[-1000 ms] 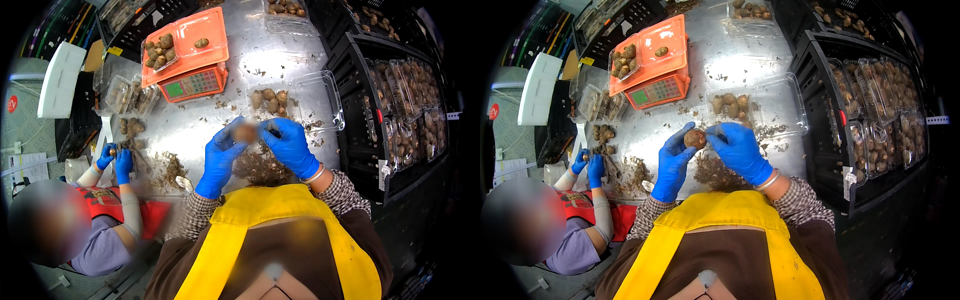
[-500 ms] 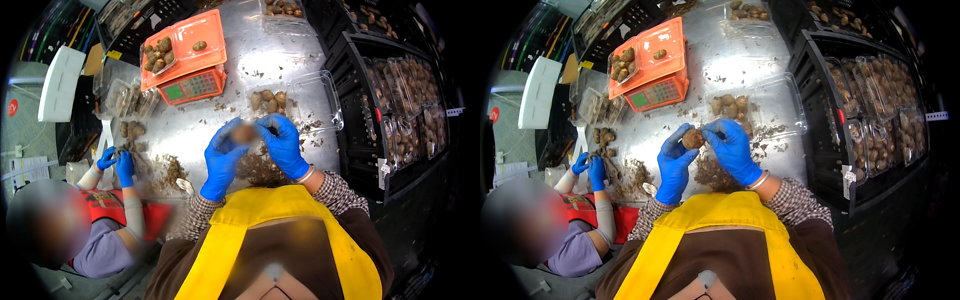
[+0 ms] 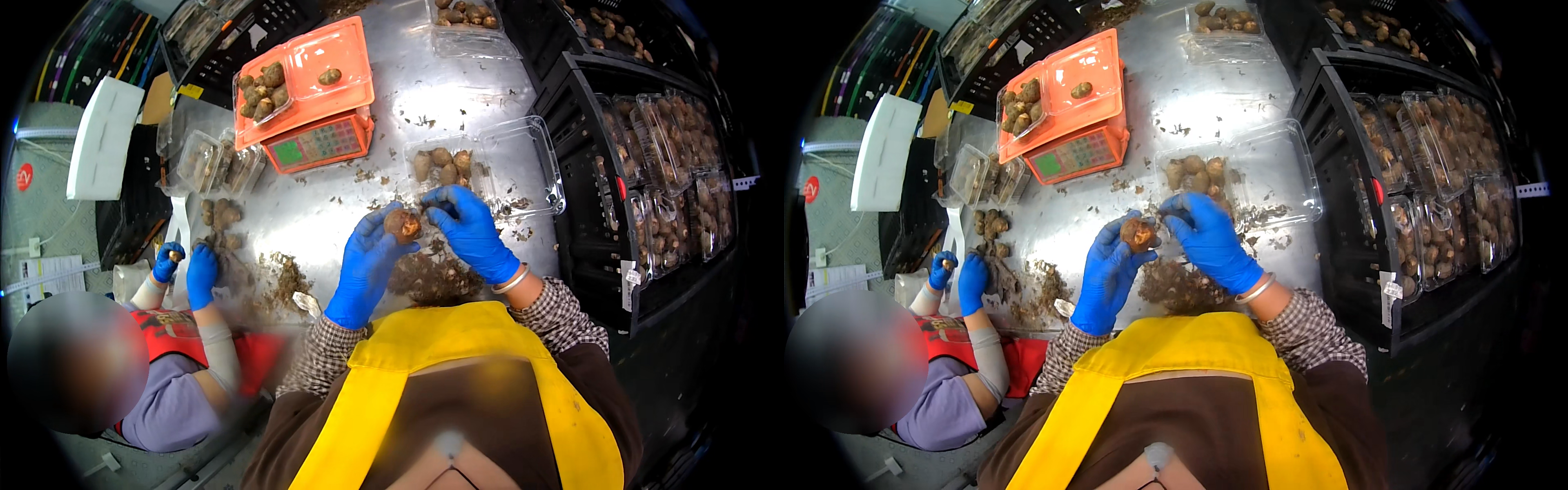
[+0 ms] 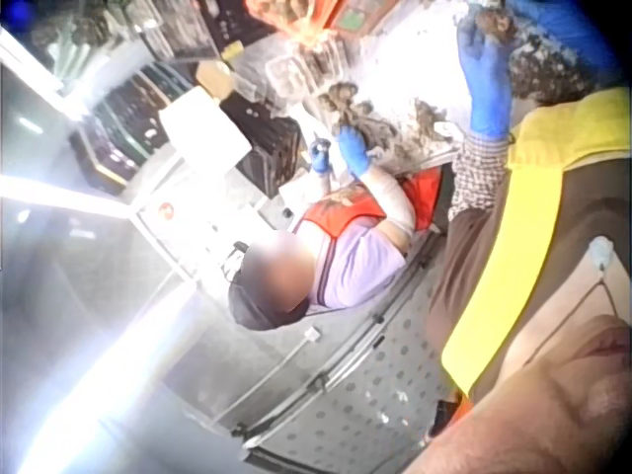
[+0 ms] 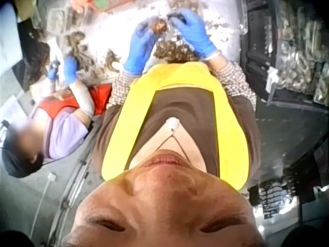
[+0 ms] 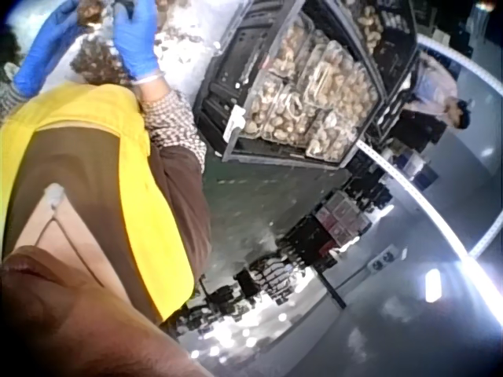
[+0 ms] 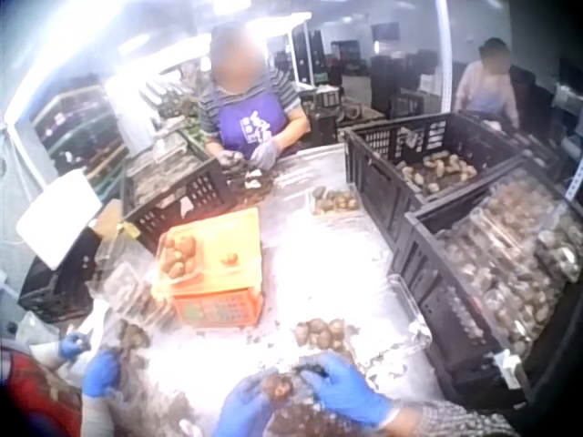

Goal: The person cleans and sorts chestnuts at a metal table by hand, removing debris from individual nuts and placing the cleaned items into plastic containers or onto a scale.

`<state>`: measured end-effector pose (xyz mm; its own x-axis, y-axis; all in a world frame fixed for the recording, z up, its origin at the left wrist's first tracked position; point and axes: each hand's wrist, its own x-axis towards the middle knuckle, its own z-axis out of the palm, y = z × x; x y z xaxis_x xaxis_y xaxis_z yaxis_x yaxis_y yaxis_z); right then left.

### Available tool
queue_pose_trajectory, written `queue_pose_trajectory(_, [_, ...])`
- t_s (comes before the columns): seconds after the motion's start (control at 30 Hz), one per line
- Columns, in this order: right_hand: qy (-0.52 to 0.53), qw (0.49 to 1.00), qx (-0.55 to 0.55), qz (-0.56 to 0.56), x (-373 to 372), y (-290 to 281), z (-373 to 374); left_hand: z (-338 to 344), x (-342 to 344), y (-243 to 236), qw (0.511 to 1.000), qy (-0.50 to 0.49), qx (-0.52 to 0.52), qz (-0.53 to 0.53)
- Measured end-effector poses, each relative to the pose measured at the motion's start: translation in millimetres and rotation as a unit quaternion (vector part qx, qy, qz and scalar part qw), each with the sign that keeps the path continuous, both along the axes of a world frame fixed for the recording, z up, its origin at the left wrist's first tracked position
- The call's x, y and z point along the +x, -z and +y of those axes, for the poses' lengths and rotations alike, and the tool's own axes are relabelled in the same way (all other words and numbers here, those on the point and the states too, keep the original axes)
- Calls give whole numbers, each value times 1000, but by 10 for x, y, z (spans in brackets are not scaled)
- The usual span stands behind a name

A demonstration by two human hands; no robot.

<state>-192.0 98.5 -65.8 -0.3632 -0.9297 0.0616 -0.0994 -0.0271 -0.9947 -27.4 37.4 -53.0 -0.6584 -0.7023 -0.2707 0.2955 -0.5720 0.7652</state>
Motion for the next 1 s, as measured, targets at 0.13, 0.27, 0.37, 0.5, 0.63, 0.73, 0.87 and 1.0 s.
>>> queue_pose_trajectory(0.13, [-45,997,-56,-9,-34,-323,-10,7,-23,-29,1000,6,-6,6])
queue_pose_trajectory(0.27, [-54,994,-72,62,-39,-290,2,48,-89,-122,998,31,-44,-46])
queue_pose_trajectory(0.37, [10,972,-93,216,4,-330,-44,86,-58,-106,995,48,-56,-68])
queue_pose_trajectory(0.5, [-10,985,-50,162,6,-244,-60,87,-39,-126,994,49,-61,-74])
queue_pose_trajectory(0.63, [-42,999,-2,-17,-12,-220,-10,27,-46,-118,995,44,-63,-67])
queue_pose_trajectory(0.73, [-58,998,-30,-23,-32,-276,17,13,-72,-161,995,30,-57,-73])
queue_pose_trajectory(0.87, [-29,989,-90,111,-1,-373,77,40,-108,-132,997,-15,-75,-25])
queue_pose_trajectory(1.0, [-11,991,-88,105,37,-341,77,75,-124,-94,991,-67,-112,-25])
